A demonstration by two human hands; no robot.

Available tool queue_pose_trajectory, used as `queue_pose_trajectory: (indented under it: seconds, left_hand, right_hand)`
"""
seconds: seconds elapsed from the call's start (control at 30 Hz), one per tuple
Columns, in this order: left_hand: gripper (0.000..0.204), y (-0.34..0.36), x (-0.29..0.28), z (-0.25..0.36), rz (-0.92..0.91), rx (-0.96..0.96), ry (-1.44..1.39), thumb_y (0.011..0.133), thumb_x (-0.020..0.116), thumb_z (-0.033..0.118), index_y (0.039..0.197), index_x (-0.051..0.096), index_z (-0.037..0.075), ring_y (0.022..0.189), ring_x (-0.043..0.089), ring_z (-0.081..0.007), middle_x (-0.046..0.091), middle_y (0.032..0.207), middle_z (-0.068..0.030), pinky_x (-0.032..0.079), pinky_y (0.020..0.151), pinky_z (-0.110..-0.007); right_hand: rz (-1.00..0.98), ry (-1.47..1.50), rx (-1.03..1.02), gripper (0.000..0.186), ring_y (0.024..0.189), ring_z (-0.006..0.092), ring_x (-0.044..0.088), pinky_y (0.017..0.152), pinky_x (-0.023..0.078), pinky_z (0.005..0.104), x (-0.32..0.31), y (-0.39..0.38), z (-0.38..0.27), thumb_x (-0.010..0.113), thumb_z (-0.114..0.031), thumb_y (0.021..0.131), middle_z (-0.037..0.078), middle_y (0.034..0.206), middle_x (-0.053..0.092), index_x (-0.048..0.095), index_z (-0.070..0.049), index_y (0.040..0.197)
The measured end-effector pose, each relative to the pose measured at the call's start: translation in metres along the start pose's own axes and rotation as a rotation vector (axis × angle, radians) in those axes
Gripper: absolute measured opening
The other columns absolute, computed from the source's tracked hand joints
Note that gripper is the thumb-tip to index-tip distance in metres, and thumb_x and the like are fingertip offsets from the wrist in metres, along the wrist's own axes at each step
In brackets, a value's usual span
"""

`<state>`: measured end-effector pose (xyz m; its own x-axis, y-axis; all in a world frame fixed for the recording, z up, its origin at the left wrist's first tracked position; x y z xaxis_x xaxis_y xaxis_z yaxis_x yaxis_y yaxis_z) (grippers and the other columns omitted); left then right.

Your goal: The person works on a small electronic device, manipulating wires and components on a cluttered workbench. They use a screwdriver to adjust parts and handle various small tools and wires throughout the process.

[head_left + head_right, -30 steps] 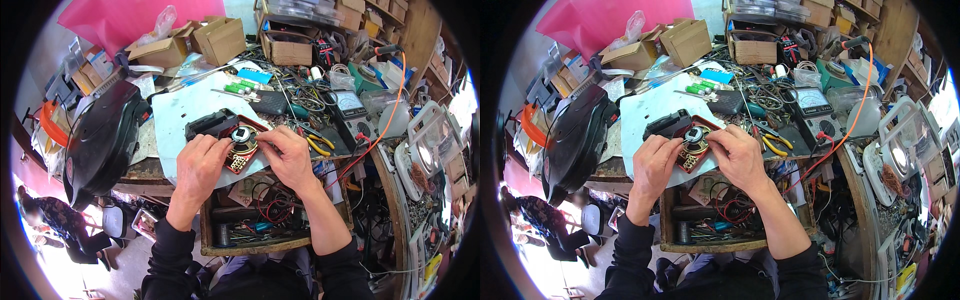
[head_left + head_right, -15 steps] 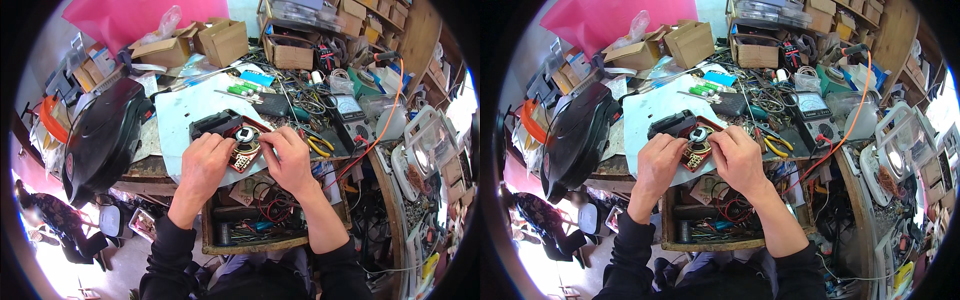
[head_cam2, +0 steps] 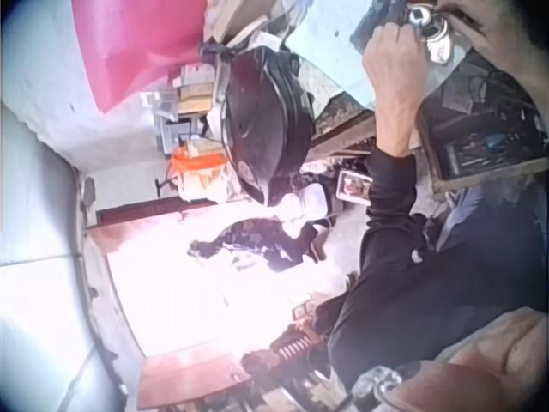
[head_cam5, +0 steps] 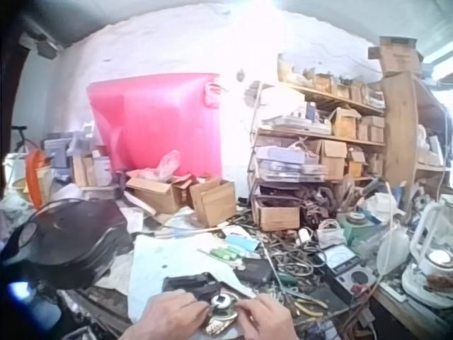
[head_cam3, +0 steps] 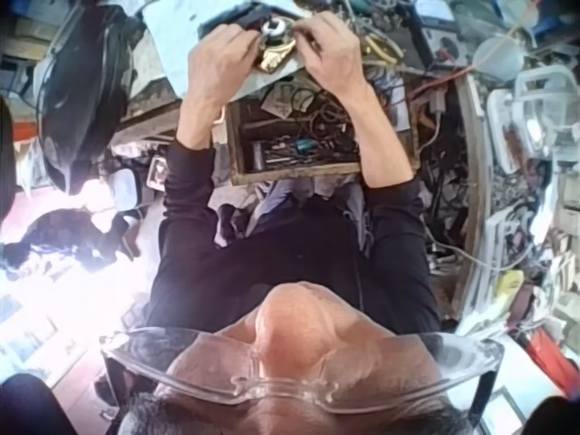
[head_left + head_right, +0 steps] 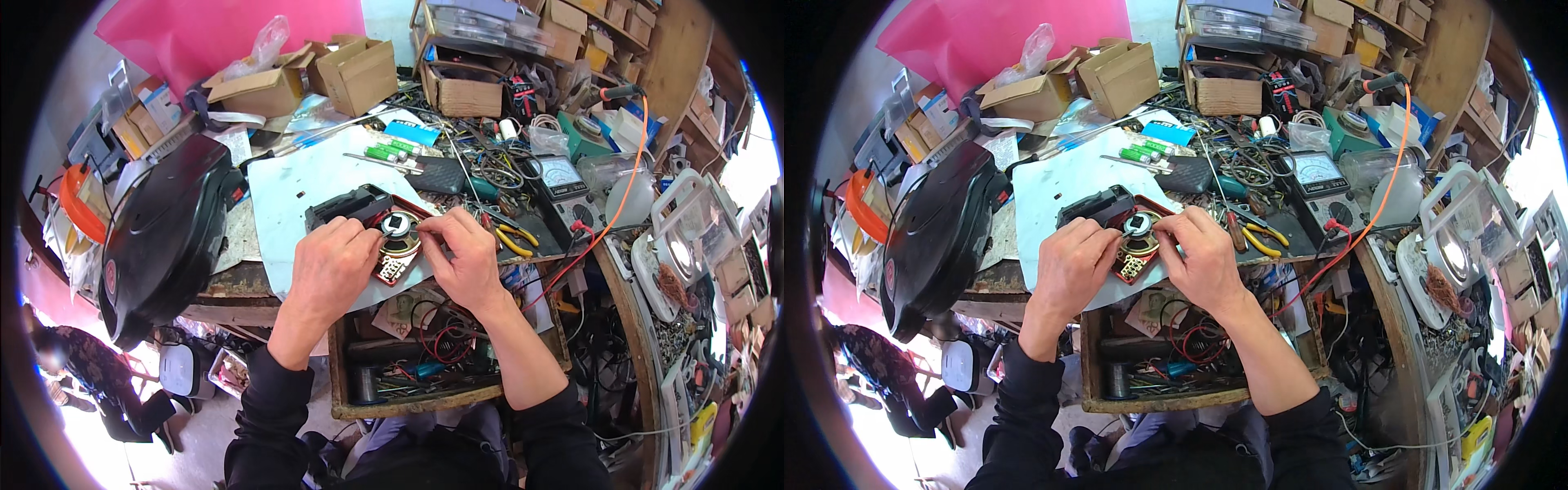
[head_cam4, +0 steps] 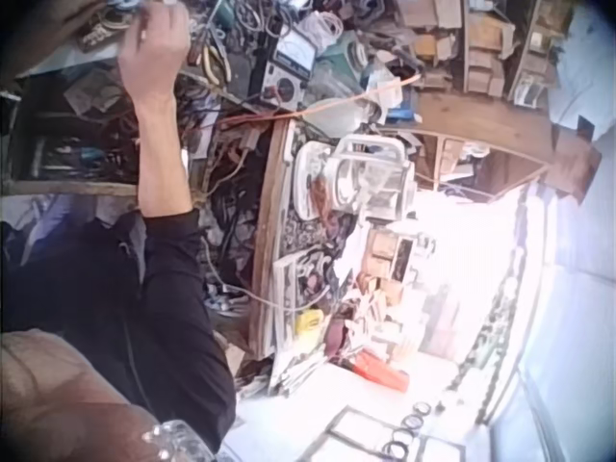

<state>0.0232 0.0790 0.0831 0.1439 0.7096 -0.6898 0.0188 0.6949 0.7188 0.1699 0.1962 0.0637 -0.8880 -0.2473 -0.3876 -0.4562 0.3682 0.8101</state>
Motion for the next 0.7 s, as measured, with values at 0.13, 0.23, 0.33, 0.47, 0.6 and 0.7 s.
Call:
queue_pose_trajectory:
  seconds: [0.13, 0.23, 0.33, 0.47, 0.6, 0.7]
  left_hand:
    - [0.012, -0.003, 0.001, -0.002, -0.004, 0.001, -0.015, 0.089, 0.080, 0.006, 0.099, 0.075, 0.004, 0.079, 0.066, -0.0278, 0.066, 0.085, -0.0076, 0.054, 0.068, -0.041]
    - [0.013, -0.004, 0.001, -0.002, -0.007, 0.010, -0.003, 0.088, 0.080, 0.006, 0.100, 0.075, 0.004, 0.079, 0.066, -0.0278, 0.065, 0.086, -0.0077, 0.054, 0.068, -0.041]
    - [0.014, -0.003, 0.003, 0.001, -0.008, 0.027, 0.006, 0.088, 0.080, 0.005, 0.101, 0.075, 0.003, 0.079, 0.066, -0.0278, 0.065, 0.086, -0.0076, 0.053, 0.067, -0.041]
    - [0.015, -0.003, 0.002, 0.002, 0.002, 0.028, 0.001, 0.088, 0.080, 0.005, 0.101, 0.074, 0.003, 0.078, 0.065, -0.0276, 0.064, 0.085, -0.0078, 0.053, 0.067, -0.041]
    - [0.015, -0.005, 0.001, 0.001, 0.003, 0.030, -0.005, 0.088, 0.080, 0.005, 0.101, 0.074, 0.002, 0.078, 0.064, -0.0275, 0.063, 0.085, -0.0079, 0.052, 0.067, -0.041]
    - [0.014, -0.005, 0.000, 0.001, 0.004, 0.031, -0.006, 0.088, 0.080, 0.005, 0.101, 0.074, 0.002, 0.078, 0.064, -0.0275, 0.063, 0.085, -0.0079, 0.052, 0.067, -0.041]
  right_hand:
    - [-0.018, 0.002, 0.002, 0.016, 0.084, 0.0326, 0.069, 0.072, 0.055, 0.0413, 0.001, 0.001, -0.001, 0.074, 0.005, 0.088, 0.013, 0.092, 0.068, 0.072, -0.001, 0.102]
    - [-0.023, -0.009, -0.012, 0.015, 0.084, 0.0332, 0.069, 0.072, 0.055, 0.0416, 0.004, 0.004, -0.005, 0.075, 0.005, 0.088, 0.013, 0.092, 0.068, 0.072, -0.001, 0.101]
    - [-0.033, -0.014, -0.029, 0.014, 0.084, 0.0338, 0.069, 0.072, 0.055, 0.0421, 0.006, 0.006, -0.003, 0.075, 0.004, 0.087, 0.014, 0.092, 0.068, 0.071, -0.001, 0.099]
    - [-0.050, -0.020, -0.004, 0.013, 0.083, 0.0342, 0.069, 0.072, 0.055, 0.0424, 0.011, 0.007, -0.002, 0.076, 0.003, 0.087, 0.014, 0.091, 0.067, 0.070, -0.001, 0.098]
    - [-0.050, -0.028, 0.005, 0.012, 0.082, 0.0344, 0.069, 0.071, 0.056, 0.0425, 0.013, 0.007, -0.001, 0.076, 0.003, 0.088, 0.014, 0.091, 0.067, 0.070, -0.001, 0.098]
    - [-0.049, -0.026, 0.015, 0.012, 0.083, 0.0344, 0.069, 0.071, 0.056, 0.0423, 0.013, 0.006, 0.000, 0.076, 0.003, 0.087, 0.014, 0.091, 0.068, 0.071, -0.001, 0.098]
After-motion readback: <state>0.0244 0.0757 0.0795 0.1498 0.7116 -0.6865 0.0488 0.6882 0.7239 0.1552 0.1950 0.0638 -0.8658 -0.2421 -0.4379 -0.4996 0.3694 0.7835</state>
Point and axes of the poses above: each hand's wrist, its own y-axis towards the middle knuckle, its own x-axis out of the palm, z = x × y, the point moved 6 cm from there along y, towards the middle knuckle
